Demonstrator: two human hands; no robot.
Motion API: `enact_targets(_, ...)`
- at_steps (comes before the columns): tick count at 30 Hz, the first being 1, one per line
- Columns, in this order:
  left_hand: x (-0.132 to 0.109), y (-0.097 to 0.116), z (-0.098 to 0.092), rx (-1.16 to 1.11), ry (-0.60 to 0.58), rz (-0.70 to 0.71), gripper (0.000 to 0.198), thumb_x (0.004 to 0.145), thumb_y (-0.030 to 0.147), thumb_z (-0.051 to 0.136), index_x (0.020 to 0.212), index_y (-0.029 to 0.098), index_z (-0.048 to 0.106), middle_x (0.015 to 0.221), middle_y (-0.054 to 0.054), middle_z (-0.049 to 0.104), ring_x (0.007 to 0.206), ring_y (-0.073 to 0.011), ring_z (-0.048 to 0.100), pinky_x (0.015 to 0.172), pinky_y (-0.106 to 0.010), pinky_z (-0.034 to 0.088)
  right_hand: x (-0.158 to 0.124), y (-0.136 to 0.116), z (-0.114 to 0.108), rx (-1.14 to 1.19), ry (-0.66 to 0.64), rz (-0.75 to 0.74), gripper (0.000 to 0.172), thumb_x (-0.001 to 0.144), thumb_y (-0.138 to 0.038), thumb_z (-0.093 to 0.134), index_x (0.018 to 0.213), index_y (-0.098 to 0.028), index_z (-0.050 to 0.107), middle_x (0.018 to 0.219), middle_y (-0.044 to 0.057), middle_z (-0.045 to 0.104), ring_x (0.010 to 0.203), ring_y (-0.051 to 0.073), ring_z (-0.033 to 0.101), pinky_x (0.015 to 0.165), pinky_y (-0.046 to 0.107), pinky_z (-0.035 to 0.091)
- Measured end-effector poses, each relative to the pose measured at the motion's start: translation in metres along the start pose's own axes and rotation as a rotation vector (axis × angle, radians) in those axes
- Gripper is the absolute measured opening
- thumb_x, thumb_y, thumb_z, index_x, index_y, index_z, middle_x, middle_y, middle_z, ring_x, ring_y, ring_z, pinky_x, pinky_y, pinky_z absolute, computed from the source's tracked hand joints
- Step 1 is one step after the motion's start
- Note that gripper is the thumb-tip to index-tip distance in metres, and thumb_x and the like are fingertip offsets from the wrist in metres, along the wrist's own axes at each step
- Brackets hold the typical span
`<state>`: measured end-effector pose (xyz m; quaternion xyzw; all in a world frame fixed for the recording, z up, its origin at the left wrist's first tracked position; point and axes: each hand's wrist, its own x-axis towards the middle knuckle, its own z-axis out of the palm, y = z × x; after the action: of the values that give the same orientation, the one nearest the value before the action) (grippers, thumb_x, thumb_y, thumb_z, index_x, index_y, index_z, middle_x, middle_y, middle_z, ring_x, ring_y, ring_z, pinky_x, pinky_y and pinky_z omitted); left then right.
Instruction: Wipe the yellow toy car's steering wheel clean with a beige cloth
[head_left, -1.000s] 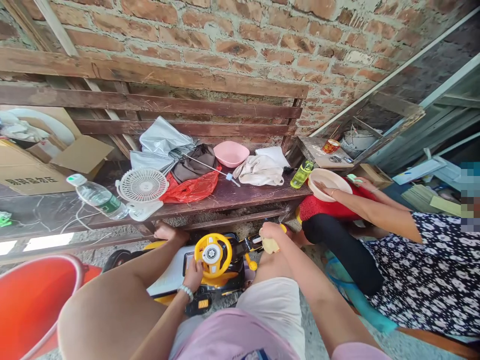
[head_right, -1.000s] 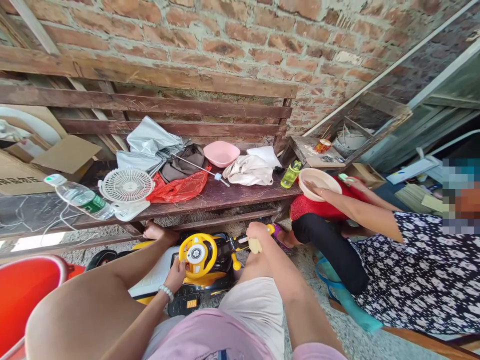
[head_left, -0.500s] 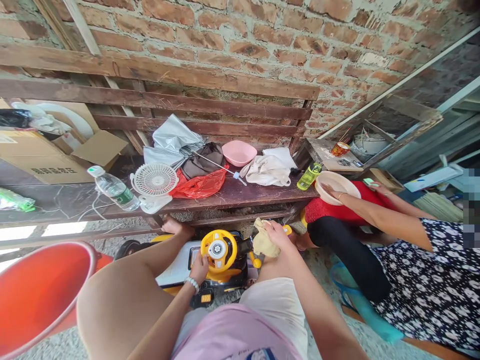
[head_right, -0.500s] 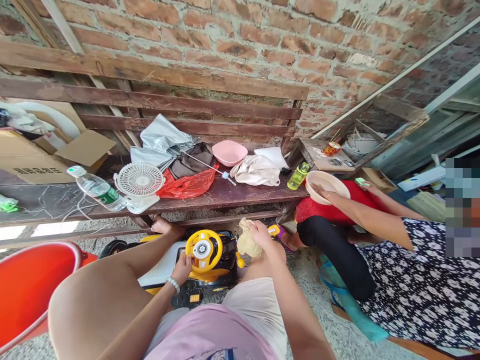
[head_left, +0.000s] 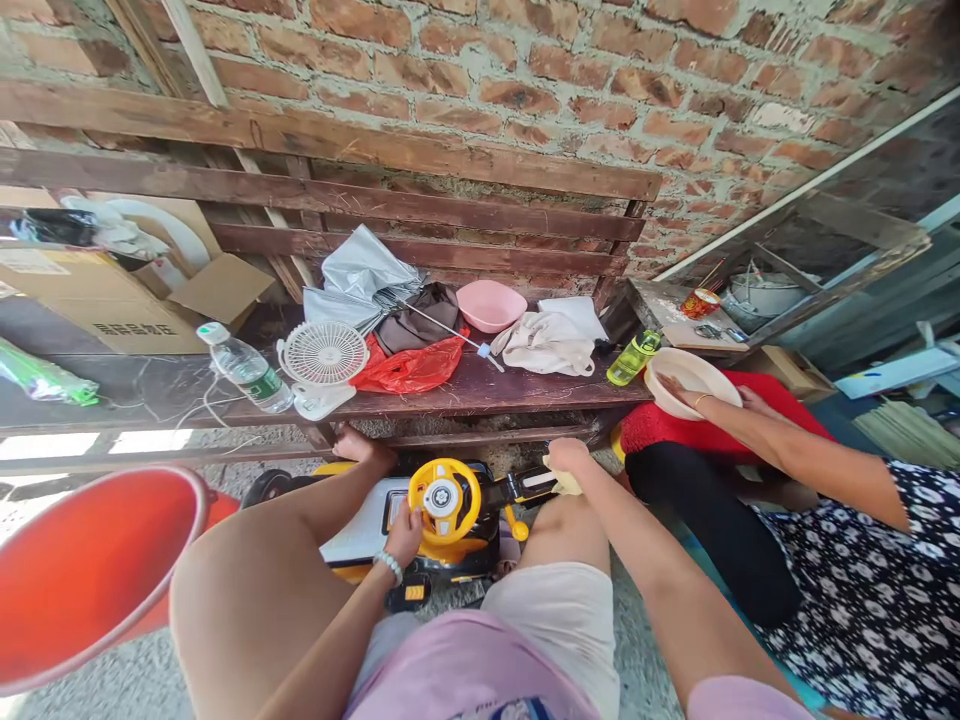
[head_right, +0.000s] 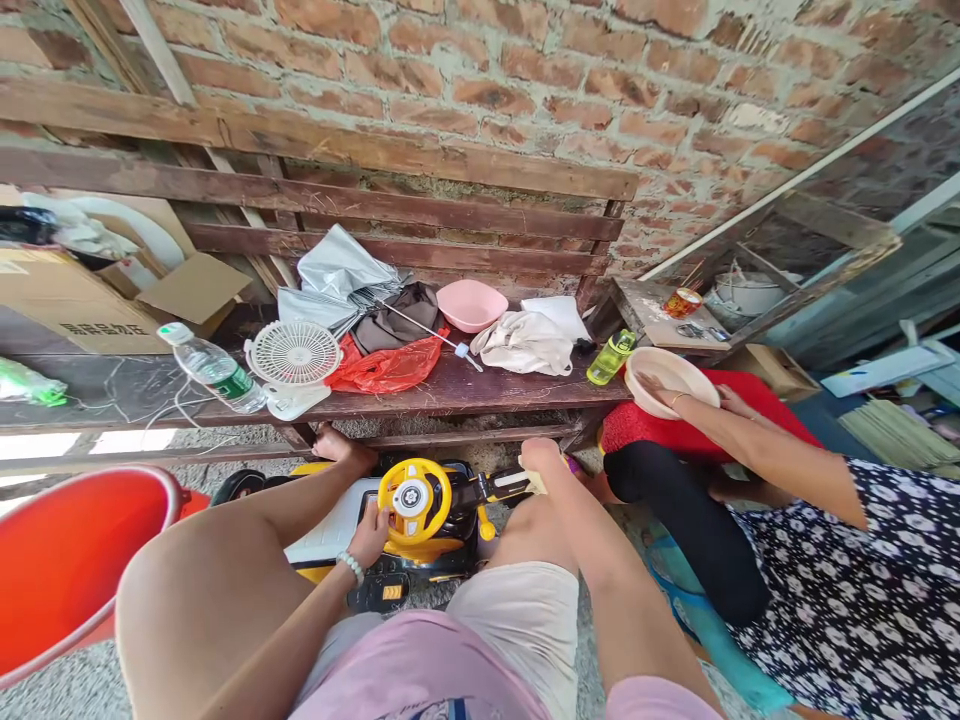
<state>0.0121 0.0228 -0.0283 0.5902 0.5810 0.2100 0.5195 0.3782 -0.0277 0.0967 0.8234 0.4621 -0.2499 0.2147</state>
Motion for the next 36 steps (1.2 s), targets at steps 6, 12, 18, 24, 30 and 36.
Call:
enact_targets(6, -0.002, 0.000, 0.001, -0.002, -0.024, -0.016, 0.027, 0.085, 0.051, 0.052, 0.078, 0.025, 0.048, 0.064, 0.000, 0.058, 0.068, -0.0235, 0.064, 0.074, -0.040, 0.055, 0.025, -0.067, 0.005, -0.037, -0.030, -0.189, 0.035, 0.079, -0.030, 0.073, 0.111, -0.019, 0.081, 0.119, 0.016, 0.077, 0.115, 0.028, 0.071, 0.091, 0.030, 0.051)
enact_targets(12, -0.005, -0.004, -0.001, 0.004, -0.030, 0.003, 0.043, 0.081, 0.068, 0.050, 0.078, 0.025, 0.049, 0.064, 0.000, 0.059, 0.065, -0.0220, 0.062, 0.069, -0.039, 0.054, 0.044, -0.086, 0.018, -0.076, -0.171, -0.340, 0.033, 0.072, -0.044, 0.080, 0.099, -0.028, 0.084, 0.106, 0.005, 0.081, 0.107, 0.024, 0.073, 0.085, 0.027, 0.051)
enact_targets(18, -0.008, -0.007, 0.002, 0.001, -0.022, -0.021, 0.045, 0.080, 0.071, 0.049, 0.078, 0.026, 0.046, 0.061, 0.001, 0.058, 0.061, -0.0215, 0.061, 0.063, -0.037, 0.051, 0.059, 0.009, 0.010, -0.088, -0.162, -0.102, 0.034, 0.082, -0.032, 0.069, 0.104, -0.010, 0.082, 0.108, 0.024, 0.077, 0.101, 0.032, 0.074, 0.081, 0.034, 0.053)
enact_targets(24, -0.006, -0.003, -0.002, 0.021, -0.073, -0.050, 0.038, 0.083, 0.064, 0.049, 0.074, 0.028, 0.043, 0.059, 0.001, 0.057, 0.059, -0.0214, 0.060, 0.060, -0.034, 0.048, 0.056, -0.014, 0.011, 0.063, -0.118, -0.170, 0.024, 0.087, -0.035, 0.069, 0.092, -0.015, 0.082, 0.094, 0.014, 0.079, 0.085, 0.021, 0.072, 0.071, 0.025, 0.047)
enact_targets(30, -0.007, 0.006, -0.003, 0.063, -0.043, -0.068, 0.031, 0.087, 0.054, 0.048, 0.074, 0.027, 0.042, 0.060, 0.002, 0.056, 0.060, -0.0203, 0.060, 0.062, -0.033, 0.048, 0.003, -0.038, 0.030, 0.325, 0.139, -0.292, 0.047, 0.102, -0.049, 0.049, 0.083, -0.017, 0.078, 0.085, 0.008, 0.074, 0.075, 0.016, 0.064, 0.070, 0.025, 0.043)
enact_targets(36, -0.006, 0.011, 0.001, 0.045, 0.017, -0.074, 0.025, 0.087, 0.047, 0.053, 0.075, 0.026, 0.046, 0.060, 0.003, 0.056, 0.062, -0.0200, 0.061, 0.068, -0.035, 0.052, -0.038, 0.007, 0.069, 0.195, 0.308, -0.021, 0.035, 0.101, -0.037, 0.047, 0.104, -0.021, 0.078, 0.117, 0.013, 0.069, 0.109, 0.023, 0.064, 0.091, 0.028, 0.044)
